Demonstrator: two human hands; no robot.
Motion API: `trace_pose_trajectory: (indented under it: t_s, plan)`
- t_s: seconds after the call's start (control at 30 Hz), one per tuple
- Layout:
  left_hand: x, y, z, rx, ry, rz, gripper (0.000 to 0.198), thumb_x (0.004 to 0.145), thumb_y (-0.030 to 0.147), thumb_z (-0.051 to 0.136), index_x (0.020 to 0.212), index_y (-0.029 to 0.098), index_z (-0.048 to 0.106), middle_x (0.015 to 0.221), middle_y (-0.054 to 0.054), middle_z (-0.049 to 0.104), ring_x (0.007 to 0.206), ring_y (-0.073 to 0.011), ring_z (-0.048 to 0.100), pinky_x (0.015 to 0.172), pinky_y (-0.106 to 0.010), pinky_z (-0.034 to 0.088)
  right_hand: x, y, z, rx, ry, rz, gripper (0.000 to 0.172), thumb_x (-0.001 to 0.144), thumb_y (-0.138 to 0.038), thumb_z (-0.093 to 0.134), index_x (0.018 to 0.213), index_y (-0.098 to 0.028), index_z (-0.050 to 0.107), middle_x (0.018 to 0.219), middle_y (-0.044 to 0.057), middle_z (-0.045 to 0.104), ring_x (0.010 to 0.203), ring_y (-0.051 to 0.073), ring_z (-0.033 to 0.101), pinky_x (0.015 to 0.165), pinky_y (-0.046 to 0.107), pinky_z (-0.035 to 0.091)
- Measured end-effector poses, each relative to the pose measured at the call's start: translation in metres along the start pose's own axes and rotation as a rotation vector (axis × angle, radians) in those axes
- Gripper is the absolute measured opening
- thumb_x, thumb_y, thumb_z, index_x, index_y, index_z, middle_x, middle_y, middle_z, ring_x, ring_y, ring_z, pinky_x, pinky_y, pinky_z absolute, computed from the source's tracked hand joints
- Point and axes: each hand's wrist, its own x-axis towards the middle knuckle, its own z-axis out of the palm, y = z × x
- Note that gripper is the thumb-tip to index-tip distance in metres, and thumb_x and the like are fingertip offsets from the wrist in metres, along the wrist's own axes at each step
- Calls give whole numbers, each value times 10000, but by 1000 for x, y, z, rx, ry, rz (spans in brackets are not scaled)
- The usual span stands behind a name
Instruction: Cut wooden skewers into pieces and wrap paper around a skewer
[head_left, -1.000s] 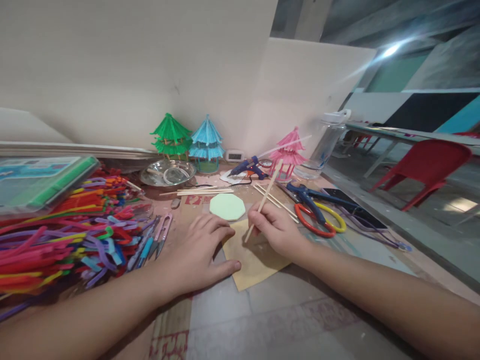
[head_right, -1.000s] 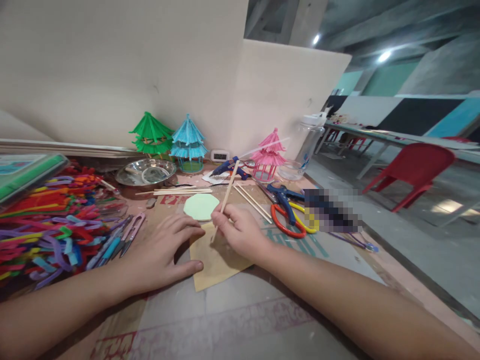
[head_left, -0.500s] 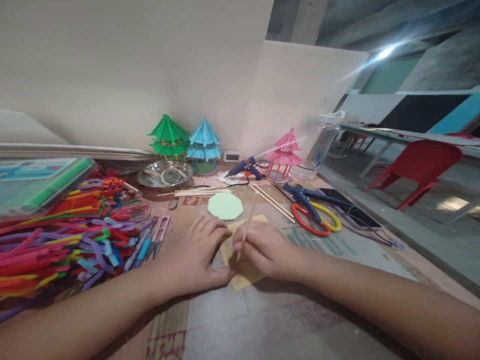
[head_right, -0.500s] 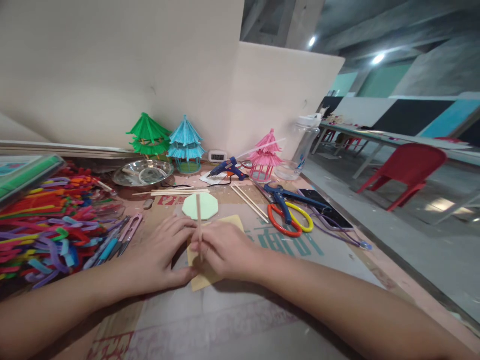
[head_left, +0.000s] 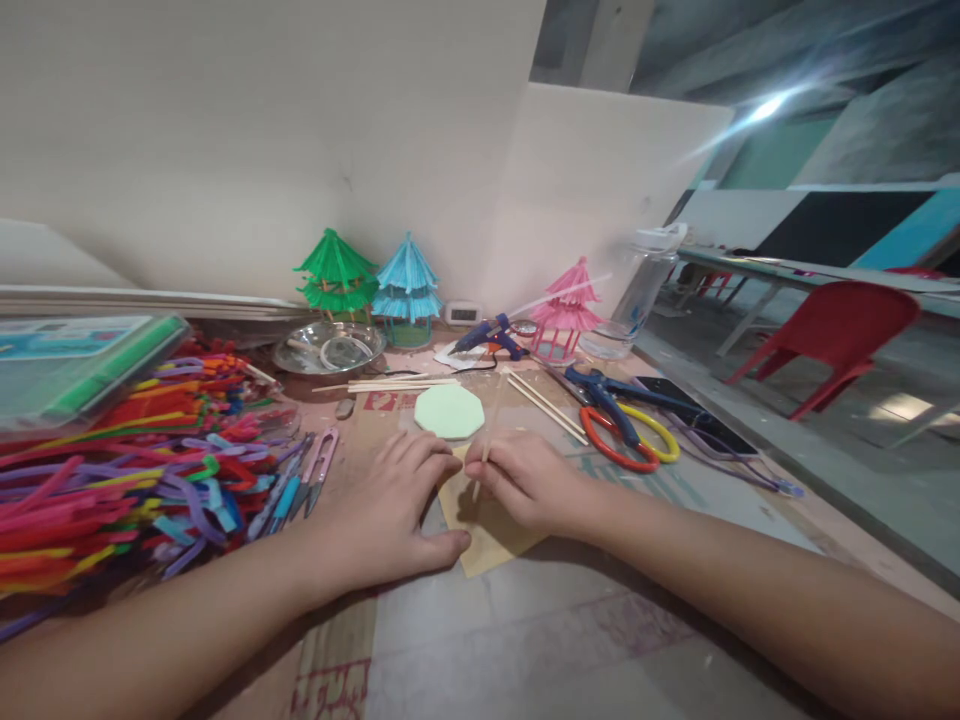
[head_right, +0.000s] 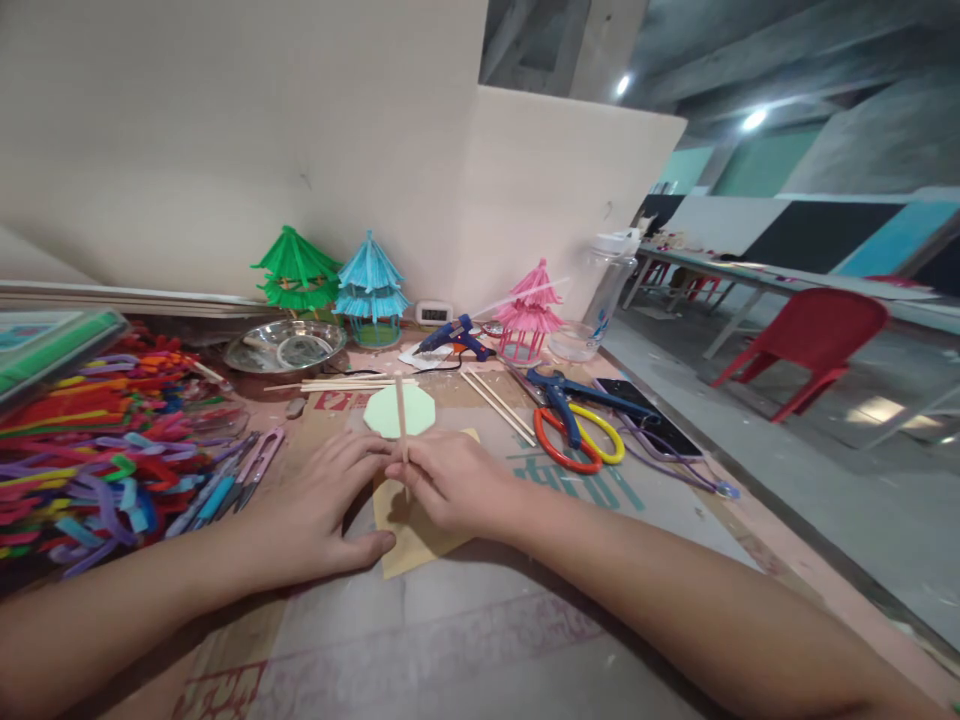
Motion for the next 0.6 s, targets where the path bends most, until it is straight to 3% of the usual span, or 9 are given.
trace_pose_trajectory:
  t_s: [0.17, 0.3, 0.47, 0.6]
  plan:
    - [0, -1, 1, -14, 44, 21, 360, 688, 289, 652, 1026, 198, 565, 1101, -86, 559, 1122, -296, 487, 1010, -509, 377, 0, -3, -1, 83, -88, 21, 297, 969, -309, 341, 727, -207, 480, 686, 25, 617, 621, 143, 557, 626, 252, 434]
    - [-1, -2, 1, -15, 19, 2, 407, 694, 320, 666, 1070, 207, 557, 1136, -90, 552, 1129, -301, 483, 1008, -504, 377, 0, -1, -1, 16, -28, 29, 295, 959, -321, 346, 721, -209, 480, 685, 41, 619, 642, 161, 555, 653, 279, 438]
    - [-1, -2, 1, -9, 28, 17, 390, 697, 290, 651, 1067, 207, 563, 1137, -89, 545, 1155, -303, 469, 1023, -506, 363, -1, -2, -2, 107, -106, 51, 290, 968, -315, 342, 732, -210, 473, 647, 13, 593, 590, 144, 543, 600, 250, 419]
    - [0, -1, 0, -5, -1, -9, 441, 698, 308, 656, 1108, 189, 548, 1162, -108, 540, 1157, -311, 469, 1028, -524, 355, -1, -2, -3, -15, -42, 28, 279, 955, -298, 348, 716, -212, 465, 687, 42, 619, 645, 163, 563, 636, 272, 428]
